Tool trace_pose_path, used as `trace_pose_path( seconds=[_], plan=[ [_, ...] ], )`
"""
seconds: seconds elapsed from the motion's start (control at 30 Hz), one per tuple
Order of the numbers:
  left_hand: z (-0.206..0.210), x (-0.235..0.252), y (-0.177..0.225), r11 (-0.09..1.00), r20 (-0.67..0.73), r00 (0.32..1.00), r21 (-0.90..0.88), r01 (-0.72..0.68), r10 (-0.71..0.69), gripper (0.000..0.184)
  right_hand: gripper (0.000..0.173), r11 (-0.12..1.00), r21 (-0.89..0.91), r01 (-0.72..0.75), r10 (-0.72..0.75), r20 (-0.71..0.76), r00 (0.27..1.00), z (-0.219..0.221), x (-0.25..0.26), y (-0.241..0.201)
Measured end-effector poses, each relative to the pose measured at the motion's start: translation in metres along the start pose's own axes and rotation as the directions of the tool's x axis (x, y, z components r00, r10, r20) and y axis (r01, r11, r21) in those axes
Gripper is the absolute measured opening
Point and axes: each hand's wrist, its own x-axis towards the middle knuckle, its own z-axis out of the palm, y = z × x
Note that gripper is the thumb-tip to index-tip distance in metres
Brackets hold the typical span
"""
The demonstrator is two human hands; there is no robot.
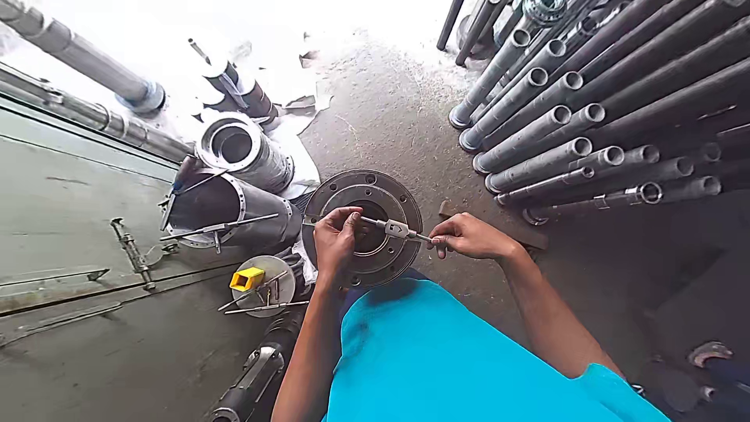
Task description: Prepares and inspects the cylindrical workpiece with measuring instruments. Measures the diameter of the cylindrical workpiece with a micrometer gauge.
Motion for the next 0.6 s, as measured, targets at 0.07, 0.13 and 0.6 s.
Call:
trace_pose_path(
  seconds=[0.07, 0.13, 0.6],
  plan=[
    [-0.001, 0.0, -0.001, 1.0, 0.008, 1.0, -0.002, -0.008, 0.008, 0.014, 0.024, 0.999, 0.043, -0.018, 0.019, -0.026, 0.999, 0.004, -0.002, 0.0],
    [-0.001, 0.001, -0.003, 1.0, 0.019, 1.0, 0.011, -0.025, 0.025, 0.015, 0.024, 0.997, 0.07, -0.038, 0.042, -0.051, 0.998, 0.009, -0.005, -0.003],
    [0.015, 0.03, 0.012, 0.997, 0.083, 0.996, 0.064, -0.051, 0.045, 0.016, 0.022, 0.896, 0.43, -0.106, 0.12, -0.006, 0.993, 0.04, -0.009, -0.017]
  ],
)
